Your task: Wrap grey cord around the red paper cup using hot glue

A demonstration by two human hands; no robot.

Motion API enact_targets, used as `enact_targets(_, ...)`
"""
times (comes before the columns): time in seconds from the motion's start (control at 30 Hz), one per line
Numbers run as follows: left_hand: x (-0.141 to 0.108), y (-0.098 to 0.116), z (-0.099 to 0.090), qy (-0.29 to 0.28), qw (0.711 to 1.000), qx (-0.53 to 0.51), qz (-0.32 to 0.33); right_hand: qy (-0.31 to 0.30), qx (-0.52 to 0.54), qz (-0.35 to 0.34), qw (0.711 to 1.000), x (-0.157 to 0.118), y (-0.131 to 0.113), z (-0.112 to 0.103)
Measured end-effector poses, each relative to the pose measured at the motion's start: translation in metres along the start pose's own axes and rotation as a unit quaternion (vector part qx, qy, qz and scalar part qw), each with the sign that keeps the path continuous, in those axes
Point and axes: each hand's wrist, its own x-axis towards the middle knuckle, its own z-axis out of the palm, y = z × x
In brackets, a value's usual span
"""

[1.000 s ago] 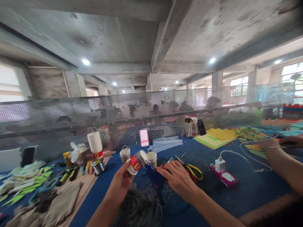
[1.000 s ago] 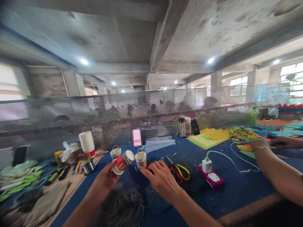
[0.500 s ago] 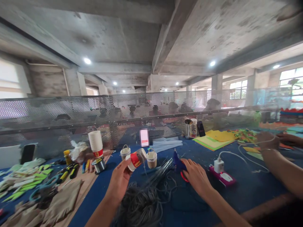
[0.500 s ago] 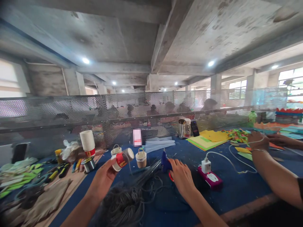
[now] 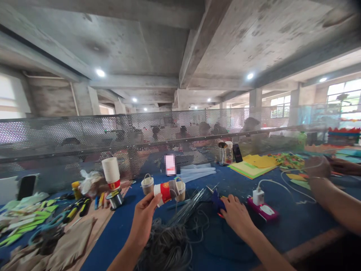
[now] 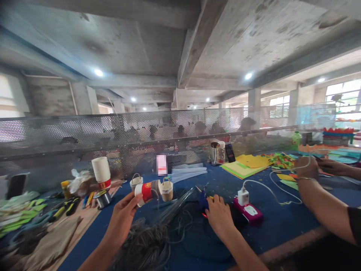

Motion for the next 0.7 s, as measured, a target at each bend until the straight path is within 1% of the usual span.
enact_targets(0.13,-0.002,0.002,0.002,-0.004,1.0,0.013,0.013,0.003,-0.01,0.002,1.0,-0.001,0.004,-0.004)
enact_targets(0.23,-0.004,0.001,0.003,-0.006,1.0,0.022,0.021,0.035,0.008,0.003,0.999,-0.002,-0.001,-0.019)
enact_targets(0.3,-0.004,0.001,0.003,-0.007,1.0,0.022,0.017,0.073,0.067,0.0,0.995,-0.002,-0.012,-0.033)
enact_targets(0.33,-0.004,0.0,0.004,-0.008,1.0,0.021,0.014,0.085,0.126,-0.013,0.988,-0.002,-0.022,-0.039)
enact_targets(0.37,-0.004,0.0,0.004,-0.01,1.0,0.02,0.011,0.082,0.204,-0.03,0.975,-0.001,-0.033,-0.044)
enact_targets(0.4,-0.005,-0.001,0.004,-0.013,1.0,0.021,0.009,0.062,0.299,-0.048,0.951,0.0,-0.046,-0.048)
enact_targets(0.43,-0.005,-0.001,0.005,-0.017,1.0,0.024,0.009,0.022,0.399,-0.065,0.915,0.001,-0.061,-0.051)
enact_targets(0.5,-0.006,-0.001,0.005,-0.022,0.999,0.038,0.013,-0.09,0.56,-0.101,0.818,0.005,-0.089,-0.053)
enact_targets(0.53,-0.007,-0.001,0.005,-0.025,0.998,0.048,0.016,-0.15,0.612,-0.11,0.769,0.006,-0.102,-0.053)
enact_targets(0.57,-0.007,-0.001,0.004,-0.027,0.998,0.06,0.019,-0.197,0.649,-0.107,0.727,0.007,-0.113,-0.053)
enact_targets(0.6,-0.007,-0.001,0.003,-0.027,0.997,0.073,0.021,-0.229,0.667,-0.107,0.701,0.009,-0.121,-0.054)
enact_targets(0.63,-0.007,-0.001,0.003,-0.025,0.996,0.085,0.023,-0.241,0.675,-0.109,0.689,0.01,-0.127,-0.055)
enact_targets(0.67,-0.007,-0.001,0.002,-0.024,0.995,0.096,0.024,-0.248,0.671,-0.102,0.692,0.011,-0.13,-0.056)
enact_targets(0.7,-0.007,-0.001,0.002,-0.021,0.994,0.105,0.023,-0.241,0.661,-0.093,0.704,0.013,-0.131,-0.058)
